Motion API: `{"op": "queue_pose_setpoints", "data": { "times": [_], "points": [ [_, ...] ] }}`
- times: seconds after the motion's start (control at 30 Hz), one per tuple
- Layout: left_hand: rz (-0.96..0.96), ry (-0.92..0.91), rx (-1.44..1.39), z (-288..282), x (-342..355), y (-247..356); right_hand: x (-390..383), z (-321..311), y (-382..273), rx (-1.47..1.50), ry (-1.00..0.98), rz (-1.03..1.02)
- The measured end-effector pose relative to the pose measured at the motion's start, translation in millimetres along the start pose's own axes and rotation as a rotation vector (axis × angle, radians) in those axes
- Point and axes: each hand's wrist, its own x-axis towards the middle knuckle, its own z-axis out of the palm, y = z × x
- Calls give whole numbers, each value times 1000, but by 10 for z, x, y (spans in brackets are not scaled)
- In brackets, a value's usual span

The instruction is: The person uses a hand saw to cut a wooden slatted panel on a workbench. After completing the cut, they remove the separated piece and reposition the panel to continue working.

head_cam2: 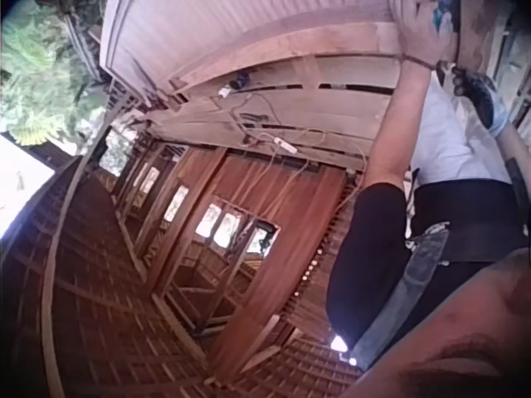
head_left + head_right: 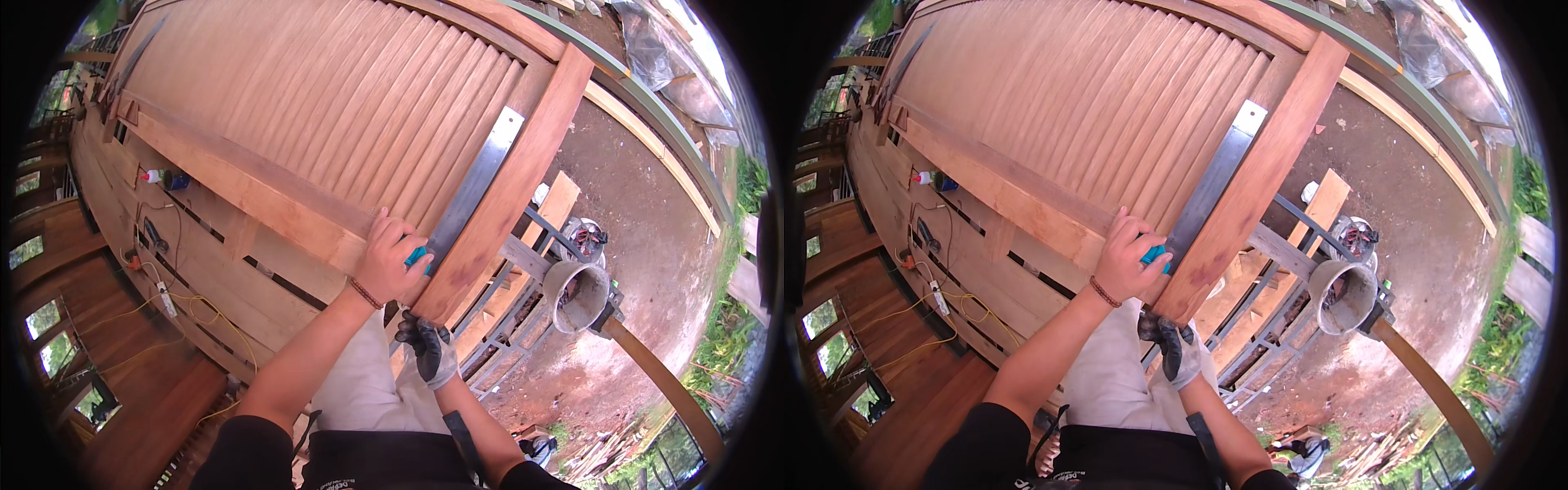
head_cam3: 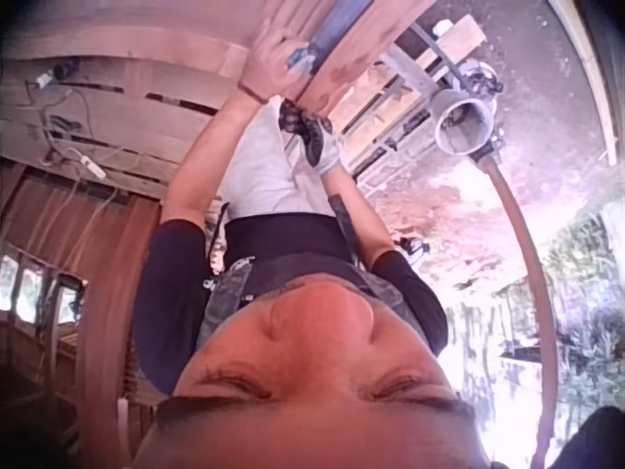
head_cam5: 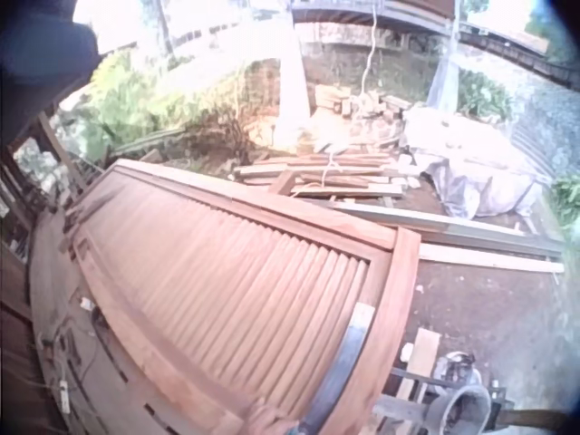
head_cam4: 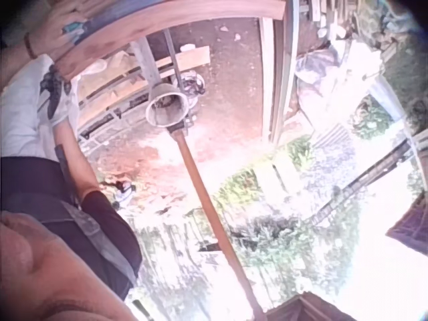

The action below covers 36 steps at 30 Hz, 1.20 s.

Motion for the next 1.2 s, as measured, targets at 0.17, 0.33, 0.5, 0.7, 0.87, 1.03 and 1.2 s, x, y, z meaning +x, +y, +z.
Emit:
{"op": "queue_pose_setpoints", "data": {
  "times": [0.17,0.33,0.5,0.7,0.87,1.03,1.2],
  "points": [
    [19,-21,-7,-52,83,-55,83,-13,30,-12,-1,-25],
    [28,-47,1,-86,55,-83,78,-15,67,-44,7,-40],
    [36,-18,44,-47,92,-15,74,8,38,8,-4,-44],
    [36,-1,108,-13,110,18,74,-12,-7,45,18,-19],
    [38,-6,114,3,122,28,-7,-111,-122,-81,-74,9],
    [27,9,131,4,94,8,-151,-478,-759,-497,-266,184],
    [25,13,147,45,102,20,329,-708,-1763,-405,256,-390]
  ]
}}
